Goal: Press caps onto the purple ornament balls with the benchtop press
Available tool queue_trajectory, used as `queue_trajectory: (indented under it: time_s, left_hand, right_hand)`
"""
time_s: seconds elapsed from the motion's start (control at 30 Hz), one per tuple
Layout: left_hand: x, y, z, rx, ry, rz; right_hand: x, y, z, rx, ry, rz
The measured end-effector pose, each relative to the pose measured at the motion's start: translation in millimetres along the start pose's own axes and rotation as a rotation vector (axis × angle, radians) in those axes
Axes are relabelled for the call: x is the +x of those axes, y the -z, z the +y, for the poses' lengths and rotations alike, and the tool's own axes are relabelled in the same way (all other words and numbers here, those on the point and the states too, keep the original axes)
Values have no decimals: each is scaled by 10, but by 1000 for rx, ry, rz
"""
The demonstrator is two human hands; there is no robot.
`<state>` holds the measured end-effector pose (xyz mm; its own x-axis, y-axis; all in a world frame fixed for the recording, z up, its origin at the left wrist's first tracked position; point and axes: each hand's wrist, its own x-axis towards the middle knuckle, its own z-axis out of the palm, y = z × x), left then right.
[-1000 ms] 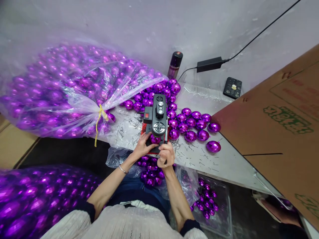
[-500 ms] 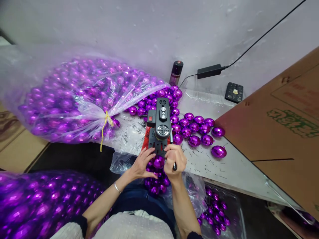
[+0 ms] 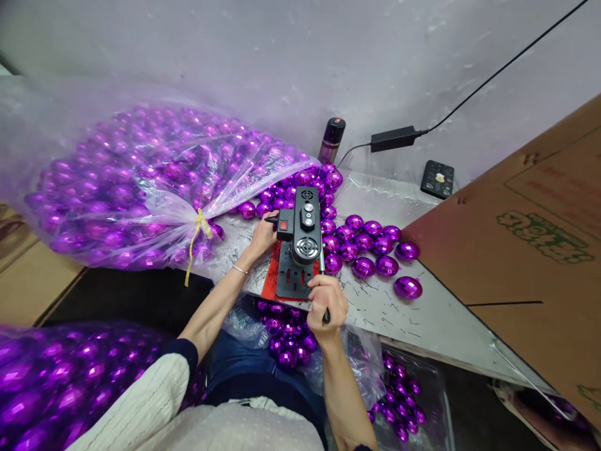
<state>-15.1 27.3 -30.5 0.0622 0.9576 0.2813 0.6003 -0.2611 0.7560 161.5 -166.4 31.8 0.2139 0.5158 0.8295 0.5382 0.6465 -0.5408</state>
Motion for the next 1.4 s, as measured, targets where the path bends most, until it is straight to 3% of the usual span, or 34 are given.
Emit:
queue_trajectory:
  time_s: [0.13,0.23,0.33,0.47,0.57,0.67,0.8,1.07,1.4]
  left_hand:
    - [-333,195,65,-406,290,49]
    - [-708,344,112,-792,477,-51]
    - [-1032,360,185,-902,527,-126]
    - [-1265,165,288,-779,439,-132]
    - [-1331,39,326,-553,320,-135]
    - [-1346,40,344,-323,188,-148]
    - [-1342,91,355,-206,67,-196]
    - [-1399,-26,267,-204,118,-147]
    - [-1351,48,187,-70,114,-211]
  right_hand:
    - [43,-27,-36,6,-1,22]
    - [121,-61,-107,11,-34,64]
    - [223,-83,-185,5,-85,89]
    - [314,-80,-232,-9,-91,79]
    - [313,-68,-225,-17,-79,62]
    - [286,-59,-210,-26,-63,50]
    - [266,-55,-205,-30,-48,46]
    - [270,-50,-209,-27,-22,36]
    - [272,-44,-211,-33,-21,31]
